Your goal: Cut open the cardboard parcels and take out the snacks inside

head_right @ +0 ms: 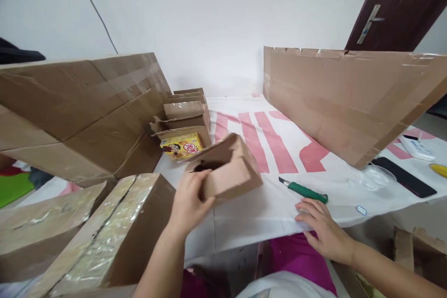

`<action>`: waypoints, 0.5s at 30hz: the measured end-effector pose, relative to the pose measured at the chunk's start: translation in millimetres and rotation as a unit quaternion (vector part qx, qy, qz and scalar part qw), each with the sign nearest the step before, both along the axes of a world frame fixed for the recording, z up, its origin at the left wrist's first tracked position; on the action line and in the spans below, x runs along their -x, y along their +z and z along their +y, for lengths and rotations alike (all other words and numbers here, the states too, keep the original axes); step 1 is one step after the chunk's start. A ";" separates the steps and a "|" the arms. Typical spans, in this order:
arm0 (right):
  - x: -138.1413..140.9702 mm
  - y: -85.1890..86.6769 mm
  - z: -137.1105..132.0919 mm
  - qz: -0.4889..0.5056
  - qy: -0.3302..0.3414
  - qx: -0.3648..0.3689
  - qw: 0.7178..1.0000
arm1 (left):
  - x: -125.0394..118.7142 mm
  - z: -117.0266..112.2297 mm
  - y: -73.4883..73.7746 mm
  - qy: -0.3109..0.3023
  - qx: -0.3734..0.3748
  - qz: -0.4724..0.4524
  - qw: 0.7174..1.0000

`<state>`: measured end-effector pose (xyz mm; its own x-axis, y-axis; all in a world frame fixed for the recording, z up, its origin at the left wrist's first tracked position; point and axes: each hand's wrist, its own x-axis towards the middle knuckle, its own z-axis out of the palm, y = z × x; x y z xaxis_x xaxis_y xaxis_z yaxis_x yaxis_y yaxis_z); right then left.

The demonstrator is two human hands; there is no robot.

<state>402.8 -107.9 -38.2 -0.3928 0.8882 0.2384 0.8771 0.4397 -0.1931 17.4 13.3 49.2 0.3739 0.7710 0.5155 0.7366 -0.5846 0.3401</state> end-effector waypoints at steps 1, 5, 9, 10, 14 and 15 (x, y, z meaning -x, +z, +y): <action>2.4 9.1 6.0 0.006 0.007 -0.030 1.000 | -12.2 -8.8 -1.1 -0.033 0.010 0.040 0.999; 22.3 64.5 34.2 0.087 0.007 -0.134 0.987 | -52.4 -37.6 -3.6 -0.093 0.045 0.142 0.984; 66.2 116.2 56.7 0.176 0.078 -0.065 0.979 | -51.4 -42.9 5.9 -0.116 0.076 0.109 0.984; 79.4 123.3 63.5 0.174 0.117 -0.028 0.977 | -46.3 -41.7 9.2 -0.116 0.079 0.096 0.985; 127.0 128.7 105.4 0.073 0.159 0.081 0.981 | -28.5 -35.1 15.4 -0.063 0.085 0.100 0.989; 136.0 126.7 117.5 0.034 0.131 0.099 0.986 | -26.5 -33.9 14.4 -0.053 0.088 0.114 0.988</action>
